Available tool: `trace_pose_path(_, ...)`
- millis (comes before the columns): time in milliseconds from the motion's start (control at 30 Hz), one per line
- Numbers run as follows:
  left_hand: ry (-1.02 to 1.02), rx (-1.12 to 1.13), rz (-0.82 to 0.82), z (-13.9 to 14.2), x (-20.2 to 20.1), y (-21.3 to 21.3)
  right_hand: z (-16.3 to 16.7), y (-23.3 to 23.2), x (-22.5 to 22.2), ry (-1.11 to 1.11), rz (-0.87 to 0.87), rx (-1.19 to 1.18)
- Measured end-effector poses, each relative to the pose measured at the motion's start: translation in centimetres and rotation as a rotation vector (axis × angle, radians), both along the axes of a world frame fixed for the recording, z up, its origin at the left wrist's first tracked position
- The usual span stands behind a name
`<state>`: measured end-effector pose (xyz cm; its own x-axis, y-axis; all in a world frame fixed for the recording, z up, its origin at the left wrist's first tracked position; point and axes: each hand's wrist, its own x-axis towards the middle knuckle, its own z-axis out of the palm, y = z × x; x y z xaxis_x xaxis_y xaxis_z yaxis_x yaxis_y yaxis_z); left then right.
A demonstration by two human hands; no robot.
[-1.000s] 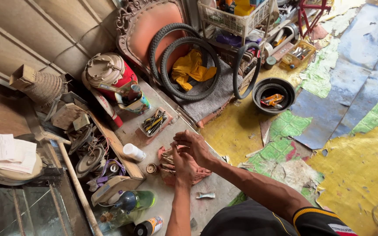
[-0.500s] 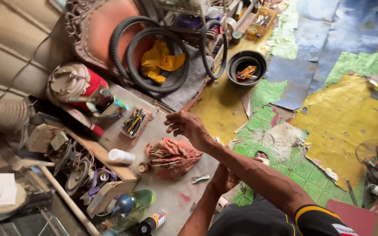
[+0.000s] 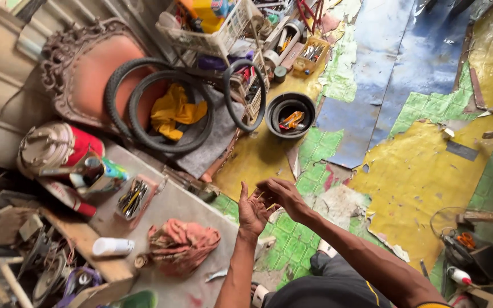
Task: The person holds a spray paint can and sprays white paint over a standing fan's circular guard, rotating the fan guard by hand to coat different sides. They then carry the can to a workbench, set it down, and wipe their hands with a cloth.
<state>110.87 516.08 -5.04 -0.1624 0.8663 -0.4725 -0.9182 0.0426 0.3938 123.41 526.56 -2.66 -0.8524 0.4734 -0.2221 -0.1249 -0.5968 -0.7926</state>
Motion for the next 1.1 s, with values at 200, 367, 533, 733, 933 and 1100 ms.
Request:
trace_pose_path(200, 0.257, -0.097, 0.087, -1.3, 2.5, 7.1, -2.8, 6.5, 5.7, -0.087, -0.02, 0.092)
trace_pose_path(367, 0.435, -0.12, 0.115, -4.3, 2.9, 9.8, -4.7, 9.2, 6.3, -0.213, -0.083, 0.187)
trace_pose_path(533, 0.408, -0.195, 0.123, -4.0, 2.1, 14.1, -3.4, 10.8, 7.6, -0.276, -0.141, 0.27)
trace_pose_path(733, 0.466, -0.138, 0.022, -1.8, 2.2, 20.4, -1.2, 14.6, 7.9, -0.271, -0.28, 0.278)
trace_pose_path(933, 0.48, -0.057, -0.08, -1.6, 0.8, 25.2, -0.4, 17.6, 6.3, -0.274, -0.372, 0.313)
trace_pose_path(1100, 0.49, -0.05, -0.16, -2.3, 0.3, 27.8, -0.3, 18.1, 5.5, -0.282, -0.417, 0.301)
